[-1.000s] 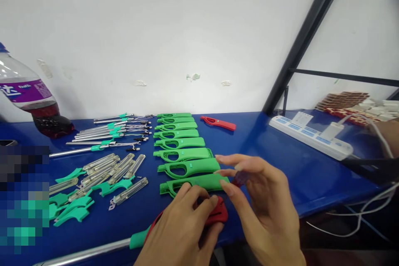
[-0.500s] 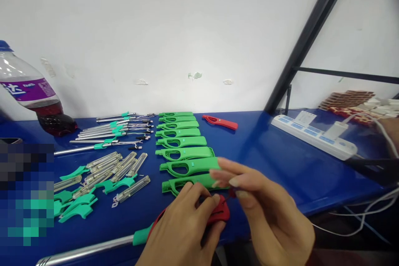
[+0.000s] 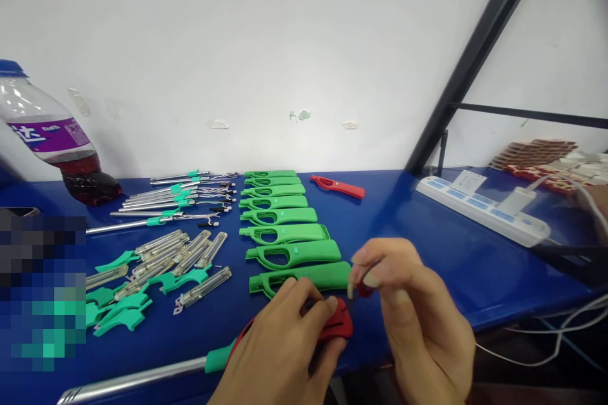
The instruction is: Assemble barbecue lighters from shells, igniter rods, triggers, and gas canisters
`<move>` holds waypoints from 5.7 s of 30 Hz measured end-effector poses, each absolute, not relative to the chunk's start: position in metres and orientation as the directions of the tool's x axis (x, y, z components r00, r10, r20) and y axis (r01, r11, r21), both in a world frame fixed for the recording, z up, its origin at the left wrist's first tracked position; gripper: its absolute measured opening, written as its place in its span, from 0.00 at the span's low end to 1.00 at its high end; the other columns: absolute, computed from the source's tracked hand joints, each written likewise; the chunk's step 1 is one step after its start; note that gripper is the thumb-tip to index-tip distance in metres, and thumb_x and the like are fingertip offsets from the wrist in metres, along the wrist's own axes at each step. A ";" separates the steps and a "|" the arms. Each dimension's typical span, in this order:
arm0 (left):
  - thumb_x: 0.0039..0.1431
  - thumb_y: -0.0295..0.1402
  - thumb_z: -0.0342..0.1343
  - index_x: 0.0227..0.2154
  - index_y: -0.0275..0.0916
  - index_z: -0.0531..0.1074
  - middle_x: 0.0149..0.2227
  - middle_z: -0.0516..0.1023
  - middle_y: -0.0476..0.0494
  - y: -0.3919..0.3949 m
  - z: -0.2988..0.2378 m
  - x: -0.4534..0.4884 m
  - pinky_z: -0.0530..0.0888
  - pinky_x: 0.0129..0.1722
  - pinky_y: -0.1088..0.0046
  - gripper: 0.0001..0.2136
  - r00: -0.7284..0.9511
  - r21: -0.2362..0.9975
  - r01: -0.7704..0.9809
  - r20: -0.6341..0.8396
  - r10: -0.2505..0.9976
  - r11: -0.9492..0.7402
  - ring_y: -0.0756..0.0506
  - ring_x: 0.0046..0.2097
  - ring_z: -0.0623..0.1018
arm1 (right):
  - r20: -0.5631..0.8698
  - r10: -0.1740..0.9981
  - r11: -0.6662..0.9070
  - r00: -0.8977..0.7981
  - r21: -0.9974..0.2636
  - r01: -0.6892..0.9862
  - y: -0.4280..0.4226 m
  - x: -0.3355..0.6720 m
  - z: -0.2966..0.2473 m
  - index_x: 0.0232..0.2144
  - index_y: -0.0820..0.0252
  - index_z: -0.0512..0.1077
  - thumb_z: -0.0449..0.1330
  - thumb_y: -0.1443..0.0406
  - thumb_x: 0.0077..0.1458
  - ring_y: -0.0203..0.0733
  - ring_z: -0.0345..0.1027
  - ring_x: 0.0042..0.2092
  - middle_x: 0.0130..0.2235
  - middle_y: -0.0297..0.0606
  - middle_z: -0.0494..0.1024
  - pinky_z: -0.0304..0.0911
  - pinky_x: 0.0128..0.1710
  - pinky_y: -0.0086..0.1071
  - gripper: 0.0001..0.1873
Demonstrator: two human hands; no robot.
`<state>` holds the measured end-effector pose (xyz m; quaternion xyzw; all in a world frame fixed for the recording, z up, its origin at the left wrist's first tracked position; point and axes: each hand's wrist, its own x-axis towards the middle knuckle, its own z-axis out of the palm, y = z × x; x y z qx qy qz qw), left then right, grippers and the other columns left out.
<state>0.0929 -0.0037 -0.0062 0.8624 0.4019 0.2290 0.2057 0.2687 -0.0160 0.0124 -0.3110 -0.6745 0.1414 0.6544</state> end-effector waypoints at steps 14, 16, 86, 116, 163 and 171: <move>0.68 0.27 0.60 0.53 0.49 0.77 0.49 0.77 0.45 -0.005 -0.006 0.092 0.84 0.46 0.62 0.14 0.569 0.544 0.587 0.250 0.784 -0.600 0.40 0.48 0.81 | 0.820 0.570 0.796 0.048 -0.566 0.215 -0.007 0.269 0.006 0.58 0.47 0.75 0.61 0.78 0.67 0.35 0.72 0.44 0.46 0.32 0.76 0.72 0.42 0.32 0.25; 0.67 0.26 0.61 0.53 0.49 0.77 0.48 0.77 0.46 -0.005 -0.008 0.092 0.84 0.46 0.62 0.14 0.567 0.546 0.586 0.252 0.784 -0.599 0.40 0.48 0.81 | 0.805 0.587 0.771 0.084 -0.587 0.246 -0.009 0.271 0.005 0.58 0.48 0.75 0.56 0.77 0.71 0.37 0.73 0.47 0.49 0.34 0.77 0.72 0.41 0.33 0.22; 0.69 0.28 0.59 0.53 0.50 0.79 0.50 0.79 0.46 -0.008 0.005 0.093 0.82 0.48 0.63 0.14 0.534 0.620 0.577 0.207 0.820 -0.532 0.40 0.51 0.80 | 0.861 0.461 0.810 0.215 -0.507 0.294 -0.008 0.263 0.001 0.60 0.46 0.78 0.60 0.76 0.68 0.40 0.74 0.39 0.44 0.37 0.77 0.75 0.31 0.36 0.25; 0.69 0.29 0.58 0.52 0.50 0.78 0.51 0.78 0.46 -0.007 0.005 0.091 0.81 0.50 0.61 0.13 0.551 0.624 0.562 0.206 0.808 -0.542 0.40 0.51 0.80 | 0.796 0.590 0.794 0.134 -0.602 0.081 -0.008 0.265 0.006 0.57 0.50 0.76 0.54 0.72 0.75 0.41 0.83 0.44 0.49 0.38 0.86 0.80 0.45 0.37 0.17; 0.71 0.29 0.56 0.52 0.47 0.78 0.49 0.79 0.45 -0.005 0.005 0.091 0.80 0.47 0.60 0.12 0.549 0.619 0.552 0.235 0.802 -0.559 0.38 0.52 0.80 | 0.874 0.477 0.859 0.091 -0.485 0.164 -0.002 0.265 -0.002 0.62 0.39 0.73 0.65 0.83 0.59 0.40 0.66 0.36 0.38 0.32 0.75 0.71 0.30 0.34 0.38; 0.70 0.29 0.57 0.52 0.47 0.77 0.50 0.78 0.44 -0.004 0.004 0.092 0.81 0.48 0.59 0.12 0.539 0.599 0.567 0.249 0.804 -0.566 0.38 0.51 0.80 | 0.827 0.560 0.796 0.051 -0.555 0.244 -0.008 0.266 -0.005 0.63 0.47 0.75 0.53 0.66 0.76 0.45 0.80 0.42 0.49 0.41 0.82 0.78 0.41 0.43 0.20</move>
